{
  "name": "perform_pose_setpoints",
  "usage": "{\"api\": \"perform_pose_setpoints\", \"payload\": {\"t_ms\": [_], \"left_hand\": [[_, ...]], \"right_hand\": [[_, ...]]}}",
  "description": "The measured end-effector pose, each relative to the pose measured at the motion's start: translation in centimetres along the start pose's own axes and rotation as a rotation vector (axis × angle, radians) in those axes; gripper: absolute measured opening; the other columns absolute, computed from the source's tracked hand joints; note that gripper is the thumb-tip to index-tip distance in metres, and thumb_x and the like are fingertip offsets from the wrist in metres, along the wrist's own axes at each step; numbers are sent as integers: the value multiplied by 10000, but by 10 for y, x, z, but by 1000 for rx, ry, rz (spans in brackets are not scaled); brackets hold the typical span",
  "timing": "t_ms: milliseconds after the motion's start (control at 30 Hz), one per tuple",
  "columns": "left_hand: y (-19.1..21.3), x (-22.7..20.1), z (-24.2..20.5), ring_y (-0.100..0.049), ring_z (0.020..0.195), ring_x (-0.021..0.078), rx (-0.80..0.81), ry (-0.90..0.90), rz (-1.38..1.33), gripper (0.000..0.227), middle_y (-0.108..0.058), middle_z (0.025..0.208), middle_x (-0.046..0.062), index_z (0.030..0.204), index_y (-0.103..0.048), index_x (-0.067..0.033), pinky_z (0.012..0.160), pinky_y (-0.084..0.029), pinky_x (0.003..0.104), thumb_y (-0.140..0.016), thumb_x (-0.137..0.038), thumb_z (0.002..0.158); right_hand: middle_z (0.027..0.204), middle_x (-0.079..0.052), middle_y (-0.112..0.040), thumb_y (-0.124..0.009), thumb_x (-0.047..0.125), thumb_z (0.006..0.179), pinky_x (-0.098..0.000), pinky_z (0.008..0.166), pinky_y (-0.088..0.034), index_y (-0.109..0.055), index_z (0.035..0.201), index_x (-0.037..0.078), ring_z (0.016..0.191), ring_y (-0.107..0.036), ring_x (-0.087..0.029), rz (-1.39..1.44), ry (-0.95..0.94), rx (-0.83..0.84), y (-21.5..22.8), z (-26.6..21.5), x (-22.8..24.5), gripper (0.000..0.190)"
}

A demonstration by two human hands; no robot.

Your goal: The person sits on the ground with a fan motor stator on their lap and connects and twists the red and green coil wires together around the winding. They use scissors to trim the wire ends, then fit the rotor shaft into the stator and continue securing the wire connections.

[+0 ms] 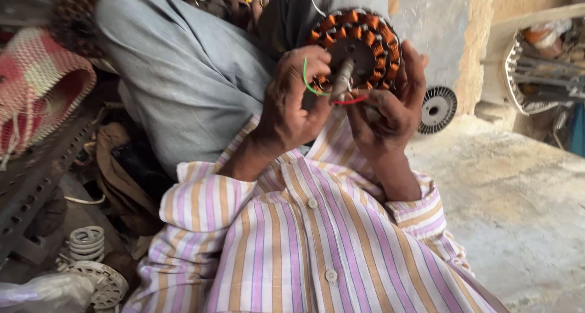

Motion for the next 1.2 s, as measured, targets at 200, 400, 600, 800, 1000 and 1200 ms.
{"api": "perform_pose_setpoints", "payload": {"t_ms": [200,400,600,800,1000,1200], "left_hand": [[0,-25,27,-692,1107,318,32,-185,-19,243,-712,1080,79,1142,-650,-65,977,-548,450,-779,-100,939],[82,-39,22,-728,928,303,20,-81,148,240,-728,1059,126,1089,-657,-26,828,-591,420,-819,-116,937],[186,0,-15,-716,872,368,-124,164,494,256,-728,939,167,1074,-659,-17,757,-561,440,-844,-142,949],[192,32,-44,-723,910,332,-101,156,404,346,-720,1031,124,1084,-660,7,775,-570,442,-860,-215,908],[197,38,-85,-589,1335,341,-135,192,606,138,-589,1383,141,997,-720,-32,1155,-527,503,-815,-105,928],[178,18,-83,-412,1460,452,-236,223,697,198,-493,1524,199,1061,-774,-16,1225,-403,546,-843,-131,915]], "right_hand": [[1680,-201,-332,-874,-72,876,-461,1258,-390,-721,1013,-19,1454,-548,-343,95,-33,15,-3,11,15,212],[1615,-237,-371,-867,21,784,-496,1244,-424,-761,1018,63,1522,-433,-428,-52,8,80,-48,40,79,260],[1551,-248,-452,-901,91,842,-484,1173,-482,-777,1047,88,1464,-498,-394,168,157,364,-173,54,89,239],[1501,-259,-465,-898,116,866,-473,1123,-521,-775,1097,40,1378,-567,-406,152,145,497,-206,43,80,273],[1492,-224,-486,-893,78,904,-366,996,-622,-768,1131,32,1349,-613,-351,143,149,410,-203,42,82,263],[1468,-191,-518,-885,56,910,-343,954,-632,-778,1142,42,1231,-696,-291,186,151,404,-201,42,89,256]]}}
Point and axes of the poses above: each hand's wrist, its own z-axis towards the middle knuckle, its own y-axis out of the back of the hand, x = y × z, the point moved 9 cm from there along z, towards the middle knuckle
